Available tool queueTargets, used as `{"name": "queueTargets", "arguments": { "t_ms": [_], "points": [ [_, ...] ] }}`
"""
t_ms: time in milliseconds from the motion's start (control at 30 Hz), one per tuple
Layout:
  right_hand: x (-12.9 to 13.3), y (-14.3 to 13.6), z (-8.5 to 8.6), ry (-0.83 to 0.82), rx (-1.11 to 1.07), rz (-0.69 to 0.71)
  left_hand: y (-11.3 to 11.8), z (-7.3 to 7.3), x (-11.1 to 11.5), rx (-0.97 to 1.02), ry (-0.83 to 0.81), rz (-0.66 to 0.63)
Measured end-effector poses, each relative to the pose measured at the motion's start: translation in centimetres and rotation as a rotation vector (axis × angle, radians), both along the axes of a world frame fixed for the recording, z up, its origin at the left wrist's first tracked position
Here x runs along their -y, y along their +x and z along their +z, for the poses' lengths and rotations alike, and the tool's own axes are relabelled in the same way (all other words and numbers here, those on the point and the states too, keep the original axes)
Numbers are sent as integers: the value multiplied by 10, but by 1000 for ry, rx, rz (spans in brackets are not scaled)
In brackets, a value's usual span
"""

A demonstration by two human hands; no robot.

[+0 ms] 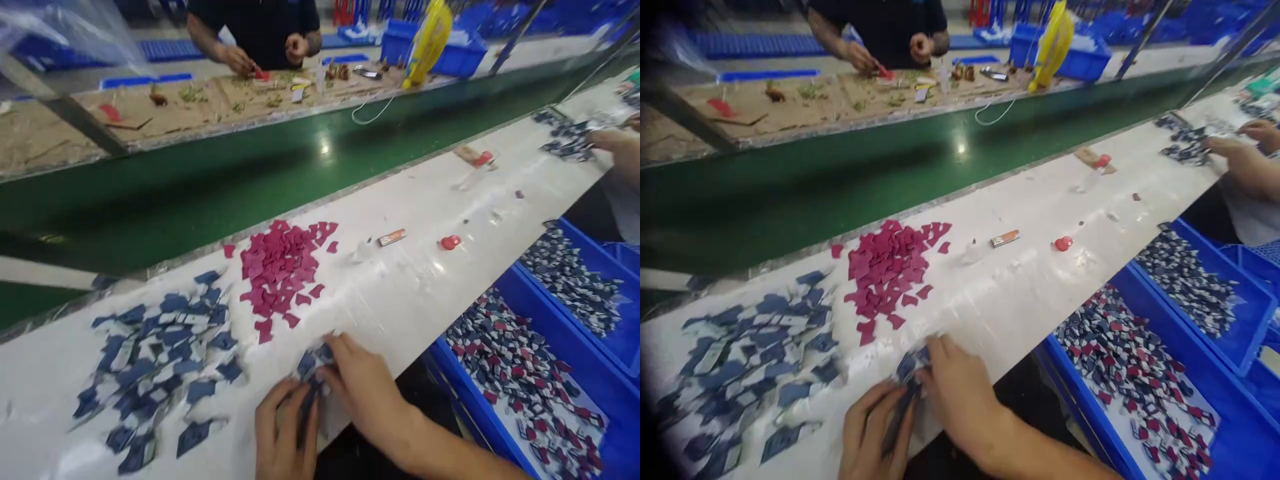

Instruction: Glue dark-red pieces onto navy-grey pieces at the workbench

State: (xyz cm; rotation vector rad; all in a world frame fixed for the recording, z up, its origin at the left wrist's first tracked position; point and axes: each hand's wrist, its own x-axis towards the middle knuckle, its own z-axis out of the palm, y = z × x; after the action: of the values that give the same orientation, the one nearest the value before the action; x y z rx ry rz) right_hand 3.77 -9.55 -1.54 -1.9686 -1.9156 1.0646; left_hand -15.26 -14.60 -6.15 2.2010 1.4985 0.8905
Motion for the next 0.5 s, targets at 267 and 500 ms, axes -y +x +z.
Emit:
{"name": "queueTargets", "arguments": {
  "t_ms": [267, 500],
  "points": [
    [-12, 73, -3, 247, 56, -269, 81, 22, -69, -25, 52, -148],
    [-33, 108, -2, 300, -78, -335, 82, 28, -91, -92, 33, -116]
  ]
}}
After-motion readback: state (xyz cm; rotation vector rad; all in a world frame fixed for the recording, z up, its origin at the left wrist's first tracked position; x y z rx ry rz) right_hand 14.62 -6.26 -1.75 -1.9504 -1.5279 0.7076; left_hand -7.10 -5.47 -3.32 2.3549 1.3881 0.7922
